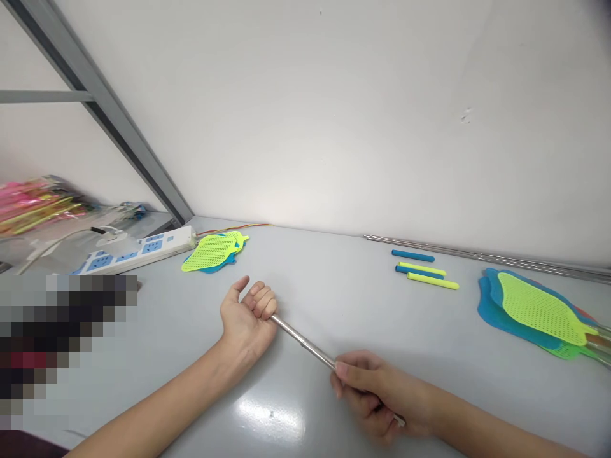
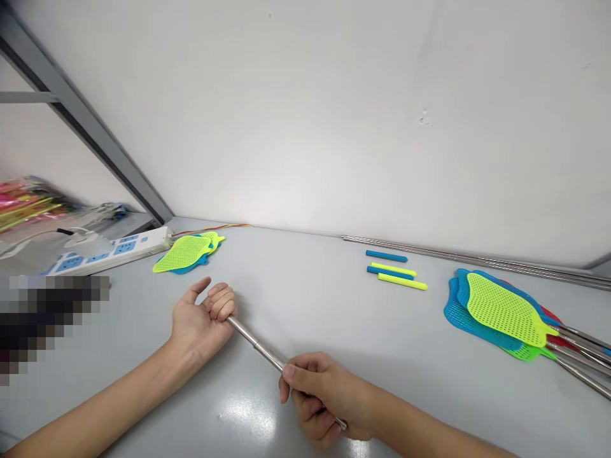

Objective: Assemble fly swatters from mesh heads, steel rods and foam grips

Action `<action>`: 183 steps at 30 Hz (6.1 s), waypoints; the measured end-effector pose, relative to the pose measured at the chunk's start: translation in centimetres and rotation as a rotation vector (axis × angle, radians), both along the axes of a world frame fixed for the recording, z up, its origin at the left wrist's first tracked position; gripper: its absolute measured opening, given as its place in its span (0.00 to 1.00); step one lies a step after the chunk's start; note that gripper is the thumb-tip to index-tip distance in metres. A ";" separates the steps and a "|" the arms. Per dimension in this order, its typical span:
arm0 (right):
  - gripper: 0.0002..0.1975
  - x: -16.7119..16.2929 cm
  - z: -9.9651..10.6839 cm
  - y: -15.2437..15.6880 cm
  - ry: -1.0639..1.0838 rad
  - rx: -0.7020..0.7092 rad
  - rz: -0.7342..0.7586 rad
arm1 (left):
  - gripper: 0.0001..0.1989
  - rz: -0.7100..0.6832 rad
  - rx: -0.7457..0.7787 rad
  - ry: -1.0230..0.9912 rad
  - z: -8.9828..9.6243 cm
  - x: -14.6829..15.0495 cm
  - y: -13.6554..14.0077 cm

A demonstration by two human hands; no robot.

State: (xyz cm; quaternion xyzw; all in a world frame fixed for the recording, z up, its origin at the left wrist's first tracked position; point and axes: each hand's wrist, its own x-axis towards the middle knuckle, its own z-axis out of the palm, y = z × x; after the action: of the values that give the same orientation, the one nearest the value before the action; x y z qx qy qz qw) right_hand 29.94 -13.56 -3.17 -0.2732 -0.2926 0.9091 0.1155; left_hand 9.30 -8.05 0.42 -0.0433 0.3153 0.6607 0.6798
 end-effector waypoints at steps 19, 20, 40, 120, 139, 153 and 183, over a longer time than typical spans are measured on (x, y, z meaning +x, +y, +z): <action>0.13 -0.2 0.0 0.0 0.012 0.003 0.015 | 0.16 -0.038 -0.064 0.002 -0.4 2.0 -1.6; 0.13 -0.2 0.0 0.0 0.014 0.001 0.017 | 0.16 -0.034 -0.066 0.004 -0.4 2.1 -1.6; 0.13 0.0 0.0 0.5 0.037 -0.060 0.022 | 0.15 -0.250 -0.010 -0.084 -0.5 1.0 -0.7; 0.16 0.9 -0.4 0.6 0.085 -0.092 0.061 | 0.18 -1.387 0.906 1.602 0.5 -2.5 0.8; 0.16 0.9 -0.3 0.5 0.048 -0.057 0.062 | 0.17 -1.330 0.991 1.669 0.3 -1.1 -0.3; 0.15 0.5 0.3 0.7 0.001 -0.039 0.021 | 0.17 -1.226 0.969 1.702 0.2 -1.2 0.2; 0.15 1.3 -0.7 1.6 0.180 -0.241 0.101 | 0.14 -1.106 0.990 1.789 0.1 -1.0 0.5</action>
State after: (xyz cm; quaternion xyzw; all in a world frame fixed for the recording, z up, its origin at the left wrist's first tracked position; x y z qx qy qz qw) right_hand 31.23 -12.00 -3.82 -0.1877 -0.1833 0.9630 0.0616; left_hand 8.33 -7.60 0.53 0.8528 0.3660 0.1194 0.3530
